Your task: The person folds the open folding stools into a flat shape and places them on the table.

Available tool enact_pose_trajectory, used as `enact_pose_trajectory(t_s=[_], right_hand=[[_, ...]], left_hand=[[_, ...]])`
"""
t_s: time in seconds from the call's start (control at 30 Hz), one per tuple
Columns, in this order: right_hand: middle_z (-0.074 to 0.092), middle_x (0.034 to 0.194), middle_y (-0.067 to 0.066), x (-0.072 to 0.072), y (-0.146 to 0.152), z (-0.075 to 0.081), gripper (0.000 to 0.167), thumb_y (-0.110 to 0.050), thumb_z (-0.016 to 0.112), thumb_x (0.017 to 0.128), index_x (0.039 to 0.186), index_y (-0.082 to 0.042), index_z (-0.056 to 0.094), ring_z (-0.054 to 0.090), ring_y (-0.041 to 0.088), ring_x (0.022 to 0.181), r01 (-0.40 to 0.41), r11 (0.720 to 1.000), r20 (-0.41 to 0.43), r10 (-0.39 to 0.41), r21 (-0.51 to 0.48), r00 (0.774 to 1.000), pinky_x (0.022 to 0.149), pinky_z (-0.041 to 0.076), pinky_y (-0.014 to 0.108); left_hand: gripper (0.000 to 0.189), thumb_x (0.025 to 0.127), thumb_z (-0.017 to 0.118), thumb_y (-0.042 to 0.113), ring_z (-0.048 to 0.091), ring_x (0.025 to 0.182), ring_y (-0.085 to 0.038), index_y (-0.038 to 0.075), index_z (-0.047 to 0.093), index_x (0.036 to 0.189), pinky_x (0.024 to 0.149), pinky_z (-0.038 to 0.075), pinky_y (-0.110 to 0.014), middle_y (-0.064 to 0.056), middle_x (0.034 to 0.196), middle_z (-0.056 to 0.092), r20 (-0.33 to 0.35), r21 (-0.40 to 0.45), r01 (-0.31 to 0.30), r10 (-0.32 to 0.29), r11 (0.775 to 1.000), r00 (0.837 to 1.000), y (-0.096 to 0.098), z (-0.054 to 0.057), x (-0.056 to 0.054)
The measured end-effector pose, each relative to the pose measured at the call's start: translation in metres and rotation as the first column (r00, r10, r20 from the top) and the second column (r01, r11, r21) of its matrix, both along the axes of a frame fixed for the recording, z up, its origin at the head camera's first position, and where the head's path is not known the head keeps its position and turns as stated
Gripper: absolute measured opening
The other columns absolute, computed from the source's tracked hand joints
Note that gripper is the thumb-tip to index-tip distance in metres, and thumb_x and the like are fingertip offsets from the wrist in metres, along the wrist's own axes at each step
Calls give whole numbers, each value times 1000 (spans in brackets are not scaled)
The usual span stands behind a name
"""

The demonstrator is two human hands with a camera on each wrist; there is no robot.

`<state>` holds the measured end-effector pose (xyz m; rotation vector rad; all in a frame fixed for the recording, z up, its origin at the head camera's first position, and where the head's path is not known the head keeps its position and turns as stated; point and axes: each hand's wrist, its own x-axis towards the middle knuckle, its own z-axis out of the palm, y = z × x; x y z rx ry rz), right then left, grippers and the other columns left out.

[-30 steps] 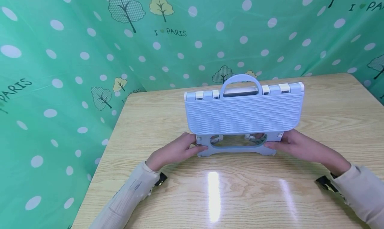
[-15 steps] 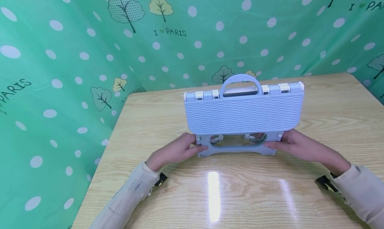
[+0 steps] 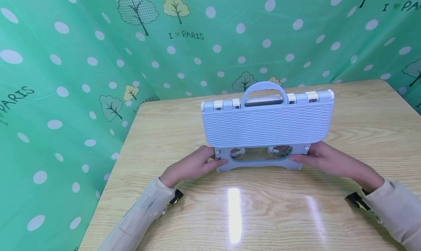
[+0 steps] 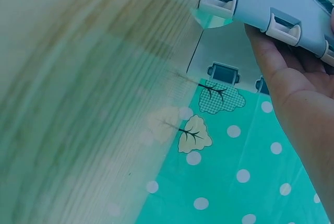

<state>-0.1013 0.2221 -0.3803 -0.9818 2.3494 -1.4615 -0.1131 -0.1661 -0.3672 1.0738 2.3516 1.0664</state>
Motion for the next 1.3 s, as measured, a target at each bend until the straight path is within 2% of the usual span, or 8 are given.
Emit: enact_pose_trajectory(t_s=[0.1, 0.17, 0.33, 0.53, 0.63, 0.87, 1.13, 1.3], right_hand=[[40, 149, -1, 0, 0, 0, 71, 3, 60, 97, 155, -19, 26, 48, 8, 127, 4, 1000, -2, -4, 4, 1000, 90, 50, 23], [40, 149, -1, 0, 0, 1, 71, 2, 60, 97, 155, -19, 26, 48, 7, 127, 5, 1000, -2, -5, 5, 1000, 90, 49, 23], [41, 148, -2, 1, 0, 1, 69, 2, 59, 98, 155, -18, 26, 49, 6, 126, -7, 1000, -2, 7, 2, 1000, 87, 50, 24], [40, 150, -6, 2, -1, 3, 70, 3, 57, 98, 156, -18, 25, 49, 5, 126, -20, 1000, -2, 20, -4, 1000, 85, 50, 23], [40, 149, -6, 1, -1, 2, 69, 3, 57, 98, 156, -17, 26, 50, 6, 124, -19, 1000, 1, 19, -8, 1000, 84, 50, 24], [44, 145, -6, 1, 0, -1, 57, -1, 57, 100, 150, -18, 36, 54, 9, 113, -5, 1000, 25, 5, 8, 1000, 73, 53, 32], [43, 147, -6, 1, 1, 0, 60, -3, 58, 100, 152, -20, 33, 53, 8, 118, 10, 1000, 22, -11, 27, 1000, 78, 52, 29], [37, 152, -10, 2, 0, 2, 65, -1, 56, 100, 156, -20, 28, 48, 4, 121, 5, 999, -7, -5, 40, 1000, 81, 49, 25]], left_hand=[[51, 104, 55, 23, 61, 103, -5, 21, 36, 151, 82, 54, -27, 6, 135, 60, 0, 4, 2, -2, 1000, 1000, 0, 0, 0], [49, 104, 54, 24, 61, 95, -5, 20, 38, 150, 77, 53, -26, 7, 131, 61, -7, 0, 2, -2, 1000, 1000, 0, 0, 0], [48, 104, 54, 25, 60, 90, -7, 19, 39, 149, 74, 52, -28, 5, 130, 62, -8, 0, 4, -4, 1000, 1000, 0, 1, 0], [50, 105, 53, 24, 61, 106, -7, 20, 36, 151, 85, 54, -28, 4, 137, 59, 16, 13, 5, -6, 1000, 1000, 1, 0, 0], [50, 104, 54, 24, 62, 105, -7, 20, 36, 151, 84, 54, -28, 4, 136, 59, 23, 8, 2, -2, 1000, 1000, 0, 0, 0], [52, 104, 54, 25, 61, 104, -7, 20, 35, 152, 83, 54, -28, 5, 138, 58, 26, 1, 1, -1, 1000, 1000, 1, 0, 0], [48, 104, 54, 24, 61, 96, -8, 18, 39, 149, 78, 54, -28, 5, 133, 61, 19, -12, -4, 4, 1000, 1000, 0, -1, -1], [48, 104, 54, 25, 61, 99, -7, 20, 38, 150, 80, 54, -28, 5, 135, 60, 28, -7, -5, 5, 1000, 1000, 0, -1, -1]])
